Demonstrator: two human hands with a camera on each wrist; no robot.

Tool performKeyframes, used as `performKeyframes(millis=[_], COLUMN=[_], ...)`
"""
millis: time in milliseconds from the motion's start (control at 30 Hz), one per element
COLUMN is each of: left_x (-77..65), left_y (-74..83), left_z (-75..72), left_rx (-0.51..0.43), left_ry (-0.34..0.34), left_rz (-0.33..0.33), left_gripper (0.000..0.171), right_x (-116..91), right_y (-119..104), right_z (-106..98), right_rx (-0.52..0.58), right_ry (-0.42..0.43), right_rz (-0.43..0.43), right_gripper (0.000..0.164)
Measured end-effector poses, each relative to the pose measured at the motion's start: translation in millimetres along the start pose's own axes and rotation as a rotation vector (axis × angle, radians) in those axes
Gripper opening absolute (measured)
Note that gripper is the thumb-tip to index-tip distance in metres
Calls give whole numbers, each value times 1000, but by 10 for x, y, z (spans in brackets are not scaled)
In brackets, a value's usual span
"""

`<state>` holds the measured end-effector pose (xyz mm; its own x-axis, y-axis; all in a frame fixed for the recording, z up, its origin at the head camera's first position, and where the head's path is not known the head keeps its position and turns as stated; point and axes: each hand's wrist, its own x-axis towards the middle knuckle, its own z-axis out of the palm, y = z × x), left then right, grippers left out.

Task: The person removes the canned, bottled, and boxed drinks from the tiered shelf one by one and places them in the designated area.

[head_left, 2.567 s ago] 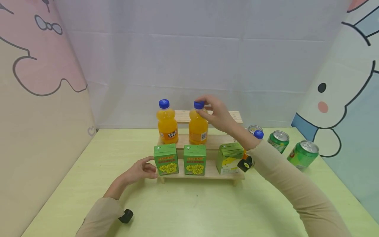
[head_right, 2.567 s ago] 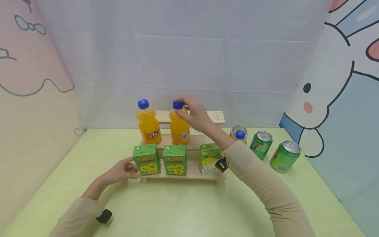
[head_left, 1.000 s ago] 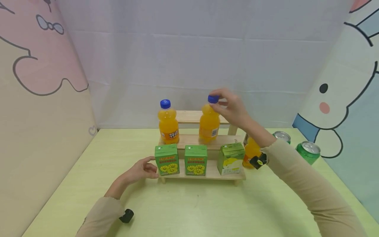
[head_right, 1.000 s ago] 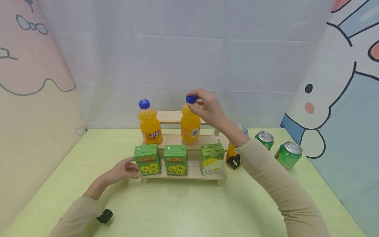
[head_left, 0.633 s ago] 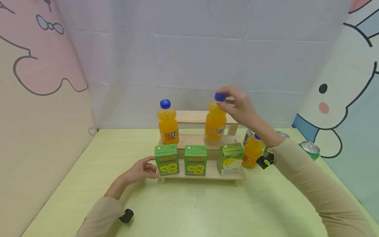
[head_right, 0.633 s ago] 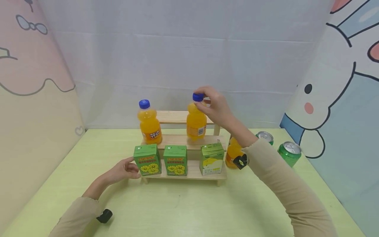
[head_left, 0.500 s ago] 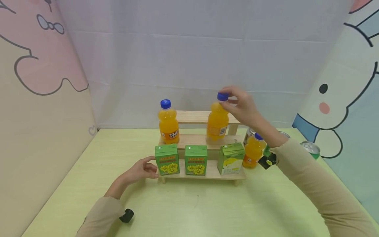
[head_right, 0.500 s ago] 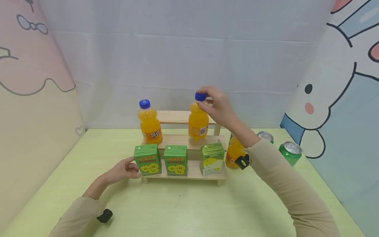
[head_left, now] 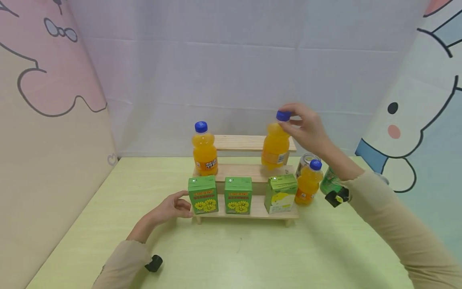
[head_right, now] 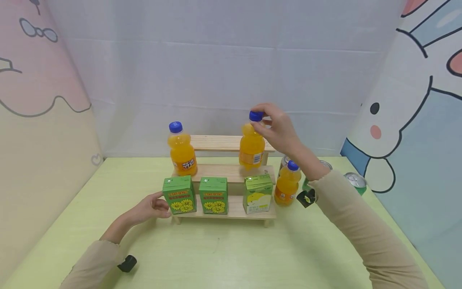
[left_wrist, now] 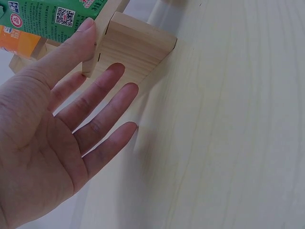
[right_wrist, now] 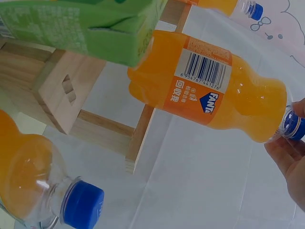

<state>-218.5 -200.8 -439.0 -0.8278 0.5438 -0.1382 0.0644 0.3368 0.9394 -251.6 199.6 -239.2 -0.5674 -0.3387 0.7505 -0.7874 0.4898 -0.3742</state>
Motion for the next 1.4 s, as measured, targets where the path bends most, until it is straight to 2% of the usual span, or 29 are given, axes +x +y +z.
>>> performKeyframes(millis=[100,333,833,1400], left_x=[2,-2,6,1], left_y=[-1,9,-7,-33], left_z=[1,3,-4,-19], left_rx=[2,2,25,36], left_ry=[-1,7,13,26], left_rz=[1,-6,-2,-20], left_gripper=[76,78,77,78], right_x=[-22,-70,-176,-271], right_y=[14,47,118,91], right_z=[-36,-157,-478,-796], right_rx=[1,-73,-159,-242], right_ry=[9,6,43,94], right_rz=[0,26,15,72], right_gripper=[26,28,30,29])
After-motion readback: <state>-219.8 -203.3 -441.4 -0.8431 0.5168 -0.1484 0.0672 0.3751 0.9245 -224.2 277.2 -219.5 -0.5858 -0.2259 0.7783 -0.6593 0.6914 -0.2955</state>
